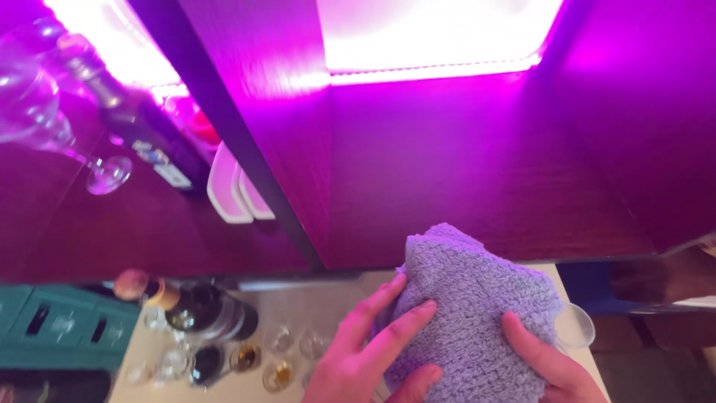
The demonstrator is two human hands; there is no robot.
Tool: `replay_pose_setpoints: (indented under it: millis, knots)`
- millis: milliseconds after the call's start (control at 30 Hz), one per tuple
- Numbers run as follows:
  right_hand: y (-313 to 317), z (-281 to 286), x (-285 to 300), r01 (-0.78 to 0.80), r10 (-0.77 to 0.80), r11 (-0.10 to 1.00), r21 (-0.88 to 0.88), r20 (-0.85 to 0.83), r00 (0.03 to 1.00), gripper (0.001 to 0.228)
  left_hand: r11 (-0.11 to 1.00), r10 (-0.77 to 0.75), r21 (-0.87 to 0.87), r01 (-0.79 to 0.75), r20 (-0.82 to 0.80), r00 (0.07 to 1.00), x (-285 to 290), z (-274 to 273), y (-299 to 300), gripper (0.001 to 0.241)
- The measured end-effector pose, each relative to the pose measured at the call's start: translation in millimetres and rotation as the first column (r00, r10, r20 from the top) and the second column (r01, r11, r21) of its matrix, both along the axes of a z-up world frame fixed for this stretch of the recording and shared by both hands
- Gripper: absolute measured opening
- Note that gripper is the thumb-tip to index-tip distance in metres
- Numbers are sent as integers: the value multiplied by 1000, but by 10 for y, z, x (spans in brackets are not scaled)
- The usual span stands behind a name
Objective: Cleaning and organizing various types of glassware on a bar counter and shelf.
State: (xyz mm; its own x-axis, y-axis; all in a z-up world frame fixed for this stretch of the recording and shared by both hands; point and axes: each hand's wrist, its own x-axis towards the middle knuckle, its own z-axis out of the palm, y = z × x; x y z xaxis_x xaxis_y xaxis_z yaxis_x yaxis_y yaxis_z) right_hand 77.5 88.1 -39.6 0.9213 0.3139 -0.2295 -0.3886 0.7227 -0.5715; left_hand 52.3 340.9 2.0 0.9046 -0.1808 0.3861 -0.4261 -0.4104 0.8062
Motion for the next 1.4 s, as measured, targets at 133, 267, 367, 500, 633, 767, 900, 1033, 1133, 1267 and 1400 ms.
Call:
replay_pose_setpoints:
  millis: [133,267,367,500,633,767,900,1033,1133,1267,1400]
  knots:
    - [227,262,238,-59,54,982,180,32,998,50,994,-45,101,50,-52,998,327,-111,157,58]
    - [187,255,490,26,-21,985,173,-32,999,56,974,44,226,1,-193,980,593,-142,212,58]
    - [247,336,827,335,-302,829,-447,146,942,59,970,116,232,-65,-213,970,785,-305,237,61]
    - [475,241,1262,473,28,153,-868,482,876,51,962,126,258,-90,-128,984,985,-540,249,67]
    - [1002,99,1399,579,489,-505,-640,341,803,104,936,236,285,-205,-78,969,1050,-660,253,69]
    - [1460,22,1305,629,641,-345,-697,315,700,106,957,236,187,-221,-58,970,1062,-662,360,64]
    - [1634,-55,1344,729,718,-158,-666,429,548,84,974,228,85,-212,-336,914,1039,-759,412,79]
    - [1459,-47,1419,754,792,-119,-646,396,464,77,962,269,110,-250,-219,938,1166,-789,197,83]
    - [1177,-67,1462,760,772,-107,-641,428,470,77,948,221,215,-233,78,972,1304,-817,-54,84]
    - [652,-136,1451,729,714,-161,-665,431,551,79,971,153,192,-139,-56,987,1340,-744,-479,82]
    - [102,-118,1454,776,682,-114,-620,519,515,83,969,150,207,-135,-62,987,1316,-701,-705,76]
